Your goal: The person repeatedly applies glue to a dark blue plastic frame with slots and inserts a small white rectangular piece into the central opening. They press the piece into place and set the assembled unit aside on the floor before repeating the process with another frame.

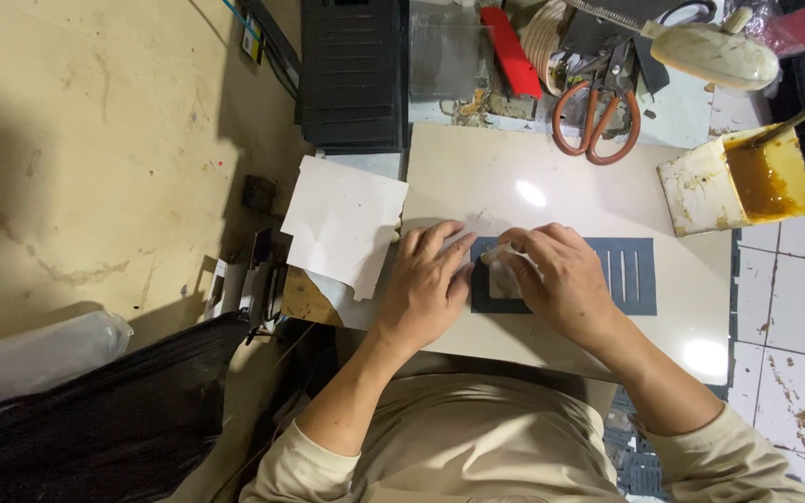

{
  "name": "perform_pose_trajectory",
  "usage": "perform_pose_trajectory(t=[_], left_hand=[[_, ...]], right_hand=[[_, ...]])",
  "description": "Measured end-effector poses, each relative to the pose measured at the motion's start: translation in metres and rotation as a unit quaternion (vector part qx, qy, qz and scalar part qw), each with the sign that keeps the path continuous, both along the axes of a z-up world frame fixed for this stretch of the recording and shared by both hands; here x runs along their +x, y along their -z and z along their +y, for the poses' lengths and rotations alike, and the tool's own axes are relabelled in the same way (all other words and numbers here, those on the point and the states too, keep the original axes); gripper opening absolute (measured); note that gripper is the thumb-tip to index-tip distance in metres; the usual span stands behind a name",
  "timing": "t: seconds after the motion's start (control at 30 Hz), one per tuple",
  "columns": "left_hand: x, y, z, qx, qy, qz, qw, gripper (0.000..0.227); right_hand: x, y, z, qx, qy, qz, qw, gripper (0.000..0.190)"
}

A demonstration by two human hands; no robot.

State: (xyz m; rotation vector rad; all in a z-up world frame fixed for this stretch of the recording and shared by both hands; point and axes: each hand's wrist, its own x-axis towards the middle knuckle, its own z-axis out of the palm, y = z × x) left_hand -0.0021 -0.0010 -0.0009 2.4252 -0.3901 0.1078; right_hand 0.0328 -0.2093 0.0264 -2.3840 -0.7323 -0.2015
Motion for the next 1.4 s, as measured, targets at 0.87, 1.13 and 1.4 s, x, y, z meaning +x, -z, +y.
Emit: perform_pose_trajectory(t=[0.87,1.13,1.4], left_hand=[[0.004,-0.009,-0.005,-0.022,-0.003,-0.023,0.999,0.040],[-0.015,-0.073,-0.021,-0.148,0.159,-0.007,0.976,0.030],[0.000,-0.176,-0.025,-0.204,0.287,0.067,0.934,0.022]], right_hand=[[-0.026,-0.037,-0.041,-0.062,-0.054,0.011,0.997,0.029],[0.023,-0.079,-0.162,-0.049,0.230,-0.069,0.970,0.021],[0.065,-0.049,-0.195,-0.125,0.181,-0.119,0.968,0.021]])
